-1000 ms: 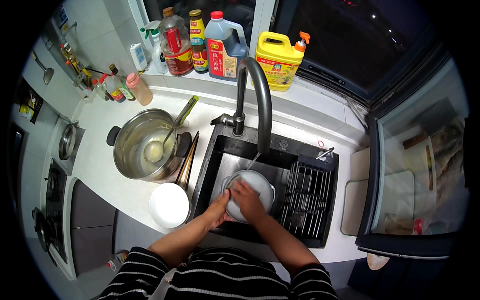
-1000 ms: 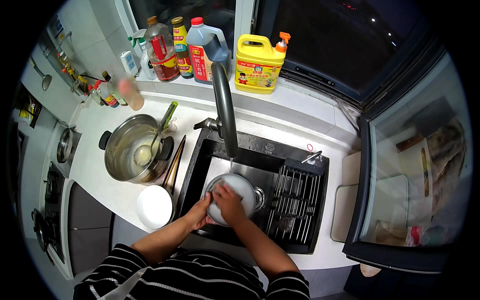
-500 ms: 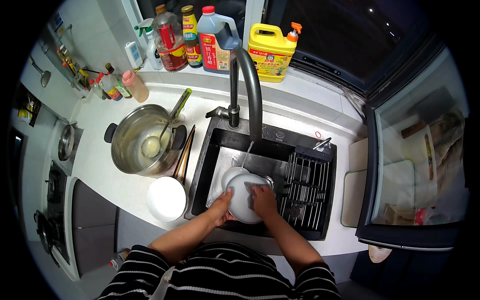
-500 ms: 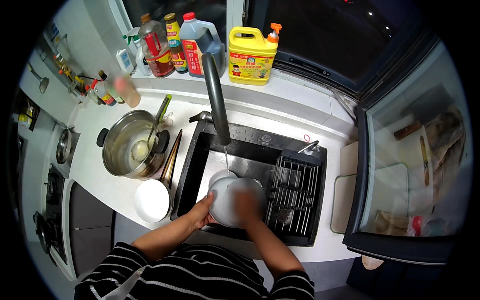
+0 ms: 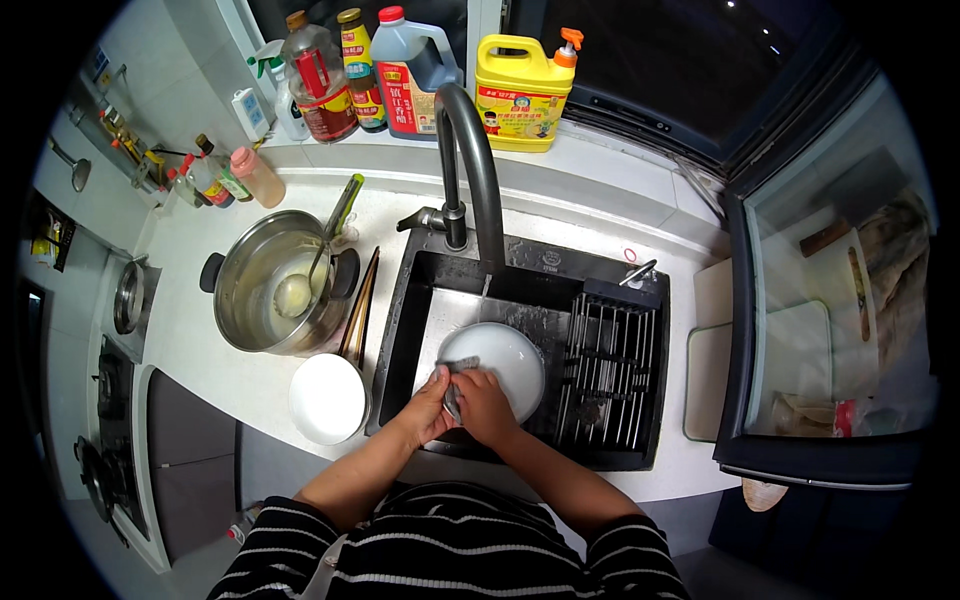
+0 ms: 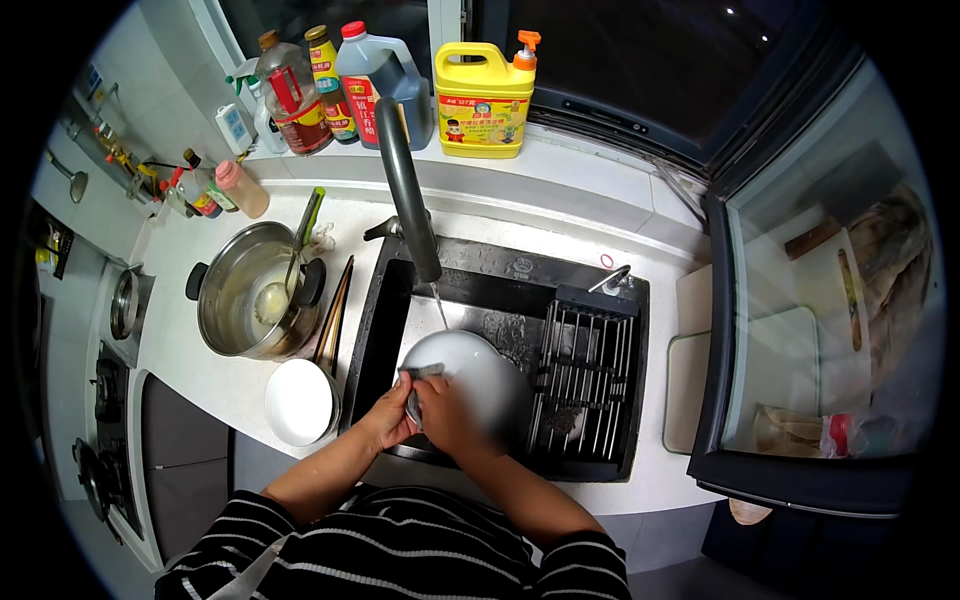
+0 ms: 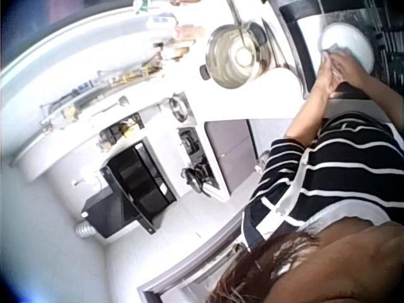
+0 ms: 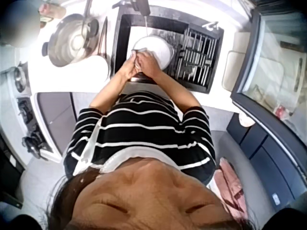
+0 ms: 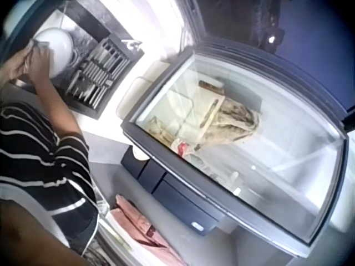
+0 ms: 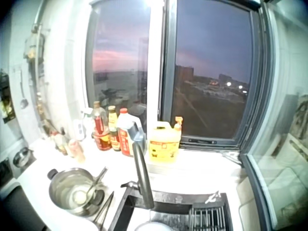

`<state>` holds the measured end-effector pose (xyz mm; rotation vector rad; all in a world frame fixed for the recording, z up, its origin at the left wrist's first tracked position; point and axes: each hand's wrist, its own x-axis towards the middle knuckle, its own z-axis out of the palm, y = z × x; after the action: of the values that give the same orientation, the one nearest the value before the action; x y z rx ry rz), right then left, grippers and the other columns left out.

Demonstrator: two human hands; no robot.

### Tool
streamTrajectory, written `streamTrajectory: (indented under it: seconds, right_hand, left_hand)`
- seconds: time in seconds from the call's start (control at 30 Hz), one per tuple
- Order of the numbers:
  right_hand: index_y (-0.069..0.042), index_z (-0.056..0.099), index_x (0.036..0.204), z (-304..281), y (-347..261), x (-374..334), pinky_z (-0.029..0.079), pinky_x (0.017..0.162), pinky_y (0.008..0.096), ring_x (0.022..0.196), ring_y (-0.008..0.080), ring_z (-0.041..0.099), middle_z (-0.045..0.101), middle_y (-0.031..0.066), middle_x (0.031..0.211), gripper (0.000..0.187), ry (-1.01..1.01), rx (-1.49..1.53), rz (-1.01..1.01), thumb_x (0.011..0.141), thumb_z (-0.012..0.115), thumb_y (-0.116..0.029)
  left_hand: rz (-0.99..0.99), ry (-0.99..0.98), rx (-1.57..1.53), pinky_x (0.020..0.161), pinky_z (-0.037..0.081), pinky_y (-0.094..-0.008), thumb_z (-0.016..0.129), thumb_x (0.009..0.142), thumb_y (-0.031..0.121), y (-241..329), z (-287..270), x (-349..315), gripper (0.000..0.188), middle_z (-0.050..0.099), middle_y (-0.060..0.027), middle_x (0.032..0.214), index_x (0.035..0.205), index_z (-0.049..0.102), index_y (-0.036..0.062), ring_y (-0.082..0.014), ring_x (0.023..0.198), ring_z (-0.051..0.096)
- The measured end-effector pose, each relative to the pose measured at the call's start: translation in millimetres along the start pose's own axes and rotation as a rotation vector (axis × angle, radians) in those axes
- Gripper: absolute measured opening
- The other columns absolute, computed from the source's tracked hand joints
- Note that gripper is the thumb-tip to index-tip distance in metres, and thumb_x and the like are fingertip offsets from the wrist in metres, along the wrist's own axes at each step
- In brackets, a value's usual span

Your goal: The person scrubs a bowl with a sponge in a sink, rinses the bowl and a pair of chopsticks under running water, and places the items into a rack inside a lower cabinet.

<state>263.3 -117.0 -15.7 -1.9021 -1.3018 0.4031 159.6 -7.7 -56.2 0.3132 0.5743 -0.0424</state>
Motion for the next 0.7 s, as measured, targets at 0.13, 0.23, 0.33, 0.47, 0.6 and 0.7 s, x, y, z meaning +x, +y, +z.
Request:
streamTrajectory:
  seconds: [0.13, 0.23, 0.33, 0.47, 0.6, 0.7]
  right_hand:
    - [-0.008, 0.058, 0.098, -41.2, 7.0, -15.1, 0.042, 0.081, 0.0413, 0.093, 0.0334, 0.050, 0.053, 0.0111, 0.101, 0.030, -0.239, -0.211, -0.112, 0.069, 0.057, -0.004]
    - [-0.007, 0.058, 0.098, -57.1, 23.5, -9.0, 0.044, 0.078, 0.0401, 0.092, 0.0320, 0.050, 0.053, 0.0107, 0.100, 0.027, -0.085, -0.417, -0.041, 0.072, 0.053, -0.006]
    - [-0.004, 0.058, 0.100, -41.5, 25.5, 9.5, 0.043, 0.079, 0.0401, 0.092, 0.0310, 0.051, 0.054, 0.0122, 0.100, 0.028, 0.126, -0.408, -0.030, 0.073, 0.050, -0.006]
    - [-0.003, 0.059, 0.100, -14.3, 1.0, 13.0, 0.041, 0.082, 0.0401, 0.091, 0.0299, 0.051, 0.055, 0.0117, 0.103, 0.028, 0.116, -0.169, -0.192, 0.073, 0.049, -0.005]
    - [-0.002, 0.058, 0.102, -30.0, 23.2, -15.5, 0.040, 0.085, 0.0418, 0.097, 0.0310, 0.049, 0.054, 0.0118, 0.106, 0.032, -0.235, -0.222, -0.195, 0.073, 0.056, -0.015]
    - [-0.002, 0.054, 0.109, -59.2, 20.9, -5.7, 0.039, 0.087, 0.0434, 0.102, 0.0324, 0.048, 0.052, 0.0139, 0.110, 0.045, -0.205, -0.348, -0.235, 0.072, 0.062, -0.025]
  left_hand:
    - [0.042, 0.082, 0.050, 0.082, 0.051, -0.0476, 0.042, 0.090, 0.048, -0.6, 16.2, -8.7, 0.054, 0.049, -0.0109, 0.123, 0.132, 0.029, 0.0186, -0.0282, 0.106, 0.055]
    - [-0.010, 0.125, 0.143, 0.083, 0.050, -0.0494, 0.042, 0.090, 0.048, 1.8, 31.0, -14.7, 0.055, 0.049, -0.0101, 0.124, 0.133, 0.027, 0.0185, -0.0286, 0.107, 0.055]
    - [-0.013, 0.077, 0.206, 0.083, 0.049, -0.0499, 0.042, 0.090, 0.049, -1.9, 46.5, -14.7, 0.055, 0.048, -0.0104, 0.124, 0.133, 0.028, 0.0185, -0.0287, 0.108, 0.054]
    - [0.017, 0.028, 0.045, 0.082, 0.050, -0.0474, 0.042, 0.087, 0.052, 3.0, 27.4, -4.7, 0.059, 0.050, -0.0106, 0.121, 0.132, 0.031, 0.0155, -0.0275, 0.107, 0.055]
    - [0.154, 0.132, 0.049, 0.082, 0.050, -0.0469, 0.045, 0.085, 0.052, 14.9, 30.6, -11.8, 0.062, 0.051, -0.0115, 0.120, 0.132, 0.032, 0.0133, -0.0288, 0.107, 0.054]
    - [0.236, 0.244, 0.101, 0.084, 0.048, -0.0520, 0.045, 0.089, 0.046, 17.6, 26.4, -13.4, 0.055, 0.047, -0.0133, 0.125, 0.132, 0.029, 0.0169, -0.0330, 0.109, 0.052]
